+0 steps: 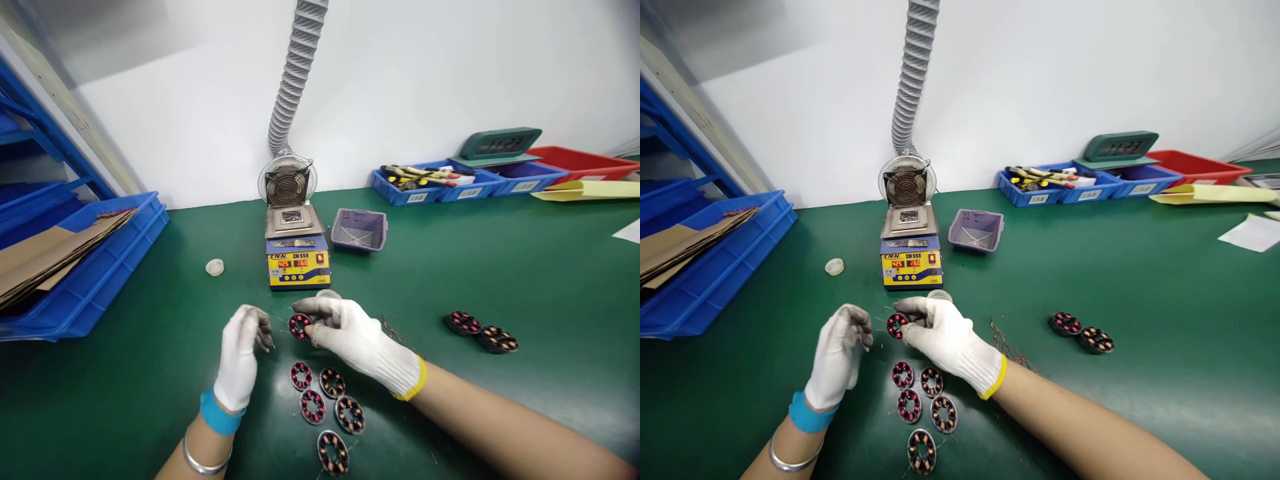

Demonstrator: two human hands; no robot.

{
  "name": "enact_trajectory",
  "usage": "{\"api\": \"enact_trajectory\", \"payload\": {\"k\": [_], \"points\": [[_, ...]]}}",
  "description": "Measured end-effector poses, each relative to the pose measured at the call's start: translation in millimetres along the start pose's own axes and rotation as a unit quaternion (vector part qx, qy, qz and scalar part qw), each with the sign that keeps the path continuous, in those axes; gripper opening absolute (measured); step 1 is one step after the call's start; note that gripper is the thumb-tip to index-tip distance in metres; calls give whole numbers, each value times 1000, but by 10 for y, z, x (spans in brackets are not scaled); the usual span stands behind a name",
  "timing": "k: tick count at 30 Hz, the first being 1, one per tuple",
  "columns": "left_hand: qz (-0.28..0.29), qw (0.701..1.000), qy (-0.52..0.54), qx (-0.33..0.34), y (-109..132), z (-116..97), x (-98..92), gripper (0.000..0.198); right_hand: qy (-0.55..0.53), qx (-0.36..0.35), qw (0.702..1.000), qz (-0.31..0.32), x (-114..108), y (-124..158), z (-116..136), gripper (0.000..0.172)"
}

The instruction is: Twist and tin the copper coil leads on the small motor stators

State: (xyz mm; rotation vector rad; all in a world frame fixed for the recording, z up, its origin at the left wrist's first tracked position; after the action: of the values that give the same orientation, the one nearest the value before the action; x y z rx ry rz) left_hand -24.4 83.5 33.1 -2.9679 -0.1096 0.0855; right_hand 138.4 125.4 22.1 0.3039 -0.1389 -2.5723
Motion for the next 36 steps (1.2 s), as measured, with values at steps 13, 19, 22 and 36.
{"api": "enact_trajectory", "payload": {"k": [13, 19, 22, 36], "points": [[-97, 995, -6, -8, -51, 44, -185, 27, -69, -5, 998, -15, -75, -53, 31, 54], [-75, 994, -13, -77, -237, 430, -132, 37, -132, -15, 991, -21, -222, -109, 46, 46], [-56, 994, -15, -93, -295, 543, -97, 40, -107, -42, 990, -76, -487, -236, 182, 45], [-32, 995, -54, -71, -327, 563, -51, 28, 252, -77, 921, -287, -1415, -1365, 1090, 40]]}}
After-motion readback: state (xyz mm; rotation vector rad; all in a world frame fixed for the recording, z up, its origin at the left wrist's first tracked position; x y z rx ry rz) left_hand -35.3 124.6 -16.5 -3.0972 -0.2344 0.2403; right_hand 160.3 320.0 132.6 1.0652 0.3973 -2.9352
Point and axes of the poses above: each hand's wrist, its own y-axis away from the middle knuckle, its own x-axis out of the palm, z = x × y, the point moved 9 cm from there along -y, towards the middle knuckle, and after that the axes turned 8 degrees about z, right-handed, at the moved point
